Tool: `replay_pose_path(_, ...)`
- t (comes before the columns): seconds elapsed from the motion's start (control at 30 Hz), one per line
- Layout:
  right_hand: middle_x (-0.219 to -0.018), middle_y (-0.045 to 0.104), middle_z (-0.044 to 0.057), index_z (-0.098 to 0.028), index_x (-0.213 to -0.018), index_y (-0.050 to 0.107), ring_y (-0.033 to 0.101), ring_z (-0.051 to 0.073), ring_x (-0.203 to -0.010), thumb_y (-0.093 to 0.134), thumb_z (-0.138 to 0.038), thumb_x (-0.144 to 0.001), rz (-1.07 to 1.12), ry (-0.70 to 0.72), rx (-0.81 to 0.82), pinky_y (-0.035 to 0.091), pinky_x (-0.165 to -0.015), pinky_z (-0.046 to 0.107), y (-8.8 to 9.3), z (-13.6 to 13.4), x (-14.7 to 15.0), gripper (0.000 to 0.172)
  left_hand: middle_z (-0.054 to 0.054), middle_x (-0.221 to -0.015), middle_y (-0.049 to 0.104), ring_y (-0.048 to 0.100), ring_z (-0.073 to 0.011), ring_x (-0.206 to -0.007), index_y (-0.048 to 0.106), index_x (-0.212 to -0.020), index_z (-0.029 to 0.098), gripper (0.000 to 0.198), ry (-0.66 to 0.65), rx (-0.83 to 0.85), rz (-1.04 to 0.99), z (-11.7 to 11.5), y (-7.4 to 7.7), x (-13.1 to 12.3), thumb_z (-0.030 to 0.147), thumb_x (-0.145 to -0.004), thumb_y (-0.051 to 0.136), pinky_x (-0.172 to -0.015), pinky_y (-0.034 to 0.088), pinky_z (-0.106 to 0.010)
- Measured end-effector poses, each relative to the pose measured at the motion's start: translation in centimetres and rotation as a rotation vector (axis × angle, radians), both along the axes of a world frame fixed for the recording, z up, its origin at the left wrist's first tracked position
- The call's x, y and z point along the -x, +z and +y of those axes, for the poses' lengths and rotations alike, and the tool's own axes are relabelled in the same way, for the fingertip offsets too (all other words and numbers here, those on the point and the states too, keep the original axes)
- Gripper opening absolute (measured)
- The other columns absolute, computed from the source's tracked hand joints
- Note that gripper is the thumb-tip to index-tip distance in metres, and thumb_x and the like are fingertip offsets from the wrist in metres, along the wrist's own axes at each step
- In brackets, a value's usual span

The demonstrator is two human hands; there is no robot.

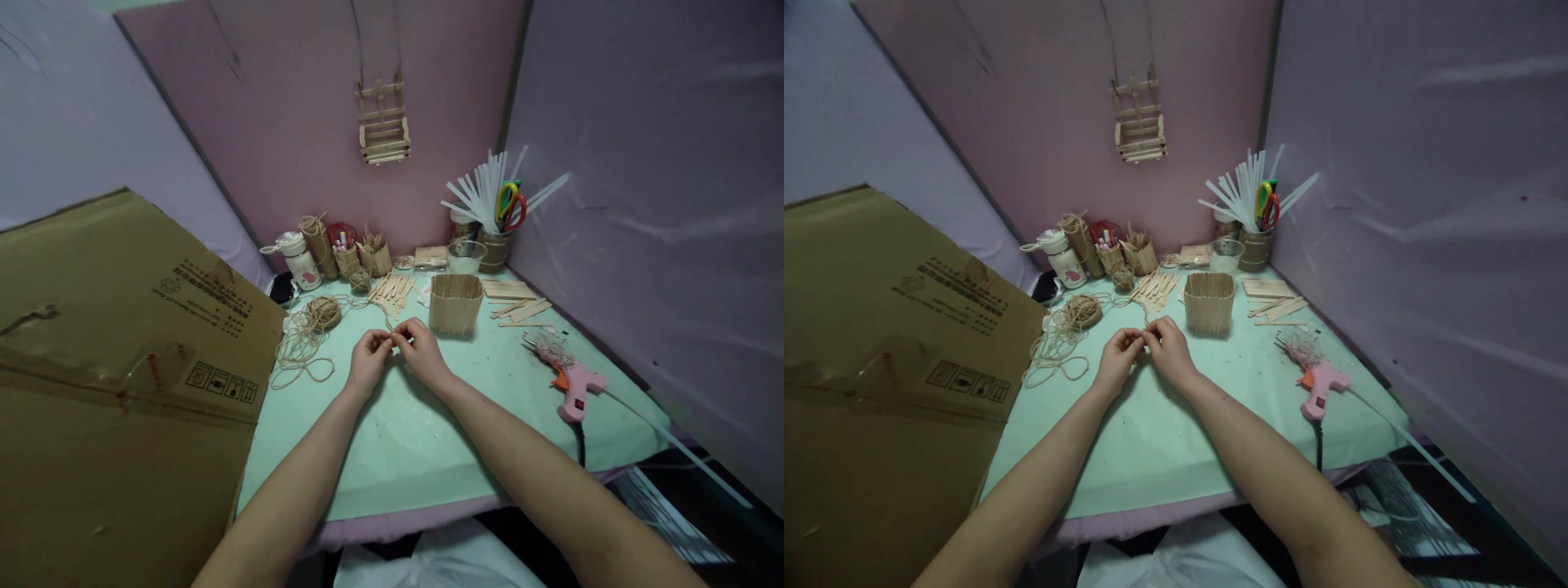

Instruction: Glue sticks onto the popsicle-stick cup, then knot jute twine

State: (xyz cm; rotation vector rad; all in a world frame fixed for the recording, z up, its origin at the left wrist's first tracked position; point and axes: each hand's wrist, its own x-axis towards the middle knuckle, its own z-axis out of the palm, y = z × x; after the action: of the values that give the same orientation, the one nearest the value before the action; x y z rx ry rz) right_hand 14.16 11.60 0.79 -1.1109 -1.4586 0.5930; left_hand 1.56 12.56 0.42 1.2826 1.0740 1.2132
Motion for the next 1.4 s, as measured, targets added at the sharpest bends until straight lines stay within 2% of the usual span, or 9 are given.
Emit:
replay_pose_path(0.17, -0.076, 0.053, 0.001, -0.021, -0.071, 0.052, 0.051, 0.017, -0.075, 0.051, -0.021, -0.081, -0.013, -0.008, -0.006, 0.042, -0.069, 0.030, 0.0, 0.1, 0.0, 0.010, 0.001, -0.066, 0.058, 0.048, -0.0107, -0.060, 0.061, -0.077, 0.016, 0.016, -0.075, -0.133, 0.283, -0.2, -0.6, -0.1, 0.029, -0.080, 0.054, -0.056, 0.038, -0.022)
replay_pose_path(0.27, -0.076, 0.053, 0.001, -0.021, -0.072, 0.053, 0.052, 0.016, -0.074, 0.052, -0.021, -0.080, -0.026, -0.017, 0.017, 0.042, -0.069, 0.030, -0.3, 0.1, 0.1, 0.009, 0.002, -0.065, 0.057, 0.048, -0.0114, -0.060, 0.061, -0.077, 0.016, 0.016, -0.061, -0.164, 0.335, -0.3, -0.6, 0.0, 0.027, -0.081, 0.050, -0.057, 0.038, -0.022)
replay_pose_path(0.43, -0.076, 0.053, 0.001, -0.020, -0.072, 0.054, 0.051, 0.016, -0.073, 0.053, -0.018, -0.076, -0.030, -0.013, 0.039, 0.042, -0.069, 0.029, -0.3, 0.2, 0.1, 0.005, -0.001, -0.074, 0.064, 0.054, -0.0139, -0.070, 0.064, -0.081, 0.017, 0.017, -0.006, -0.238, 0.455, -0.4, -0.1, 0.1, 0.022, -0.080, 0.048, -0.067, 0.041, -0.024)
replay_pose_path(0.6, -0.075, 0.053, 0.001, -0.021, -0.069, 0.052, 0.050, 0.017, -0.074, 0.051, -0.022, -0.078, -0.004, -0.031, 0.082, 0.041, -0.070, 0.030, -0.5, 0.4, 0.1, 0.009, -0.001, -0.072, 0.063, 0.053, -0.0146, -0.070, 0.064, -0.080, 0.017, 0.017, -0.009, -0.249, 0.473, -0.4, 0.0, 0.0, 0.025, -0.082, 0.049, -0.066, 0.039, -0.024)
replay_pose_path(0.8, -0.070, 0.051, 0.000, -0.023, -0.067, 0.046, 0.047, 0.018, -0.073, 0.048, -0.025, -0.076, 0.118, -0.217, 0.176, 0.040, -0.072, 0.031, -2.2, 1.8, 0.1, 0.009, 0.002, -0.060, 0.055, 0.047, -0.0130, -0.061, 0.059, -0.066, 0.018, 0.021, -0.032, -0.255, 0.511, -1.4, 0.5, -0.8, 0.027, -0.083, 0.050, -0.061, 0.034, -0.024)
replay_pose_path(0.93, -0.069, 0.052, 0.000, -0.022, -0.067, 0.046, 0.047, 0.017, -0.071, 0.048, -0.026, -0.074, 0.185, -0.270, 0.200, 0.040, -0.071, 0.031, -2.7, 2.6, -0.4, 0.008, 0.002, -0.059, 0.053, 0.046, -0.0128, -0.061, 0.058, -0.064, 0.018, 0.021, -0.066, -0.259, 0.499, -2.0, 0.7, -1.3, 0.027, -0.082, 0.050, -0.061, 0.034, -0.024)
replay_pose_path(1.0, -0.067, 0.052, 0.000, -0.022, -0.067, 0.047, 0.047, 0.017, -0.068, 0.048, -0.028, -0.075, 0.203, -0.247, 0.206, 0.041, -0.067, 0.030, -2.5, 2.6, -0.6, 0.010, 0.002, -0.058, 0.053, 0.046, -0.0126, -0.060, 0.059, -0.066, 0.018, 0.021, -0.056, -0.233, 0.478, -2.0, 0.5, -1.4, 0.028, -0.082, 0.050, -0.060, 0.034, -0.024)
replay_pose_path(1.2, -0.055, 0.049, -0.005, -0.021, -0.070, 0.050, 0.044, 0.013, -0.052, 0.051, -0.038, -0.078, 0.380, 0.021, 0.308, 0.039, -0.053, 0.025, -0.9, 1.8, -0.7, 0.019, 0.002, -0.059, 0.055, 0.047, -0.0126, -0.058, 0.063, -0.073, 0.017, 0.020, -0.031, -0.174, 0.422, -1.6, 0.0, -1.1, 0.030, -0.083, 0.050, -0.059, 0.036, -0.024)
replay_pose_path(1.4, -0.062, 0.055, -0.004, -0.020, -0.069, 0.055, 0.051, 0.012, -0.060, 0.057, -0.029, -0.069, 0.296, 0.060, 0.276, 0.042, -0.059, 0.025, -0.4, 1.3, -0.3, 0.009, 0.000, -0.065, 0.061, 0.053, -0.0145, -0.065, 0.065, -0.077, 0.017, 0.018, 0.029, -0.178, 0.429, -1.1, -0.1, -0.5, 0.026, -0.082, 0.051, -0.064, 0.038, -0.025)
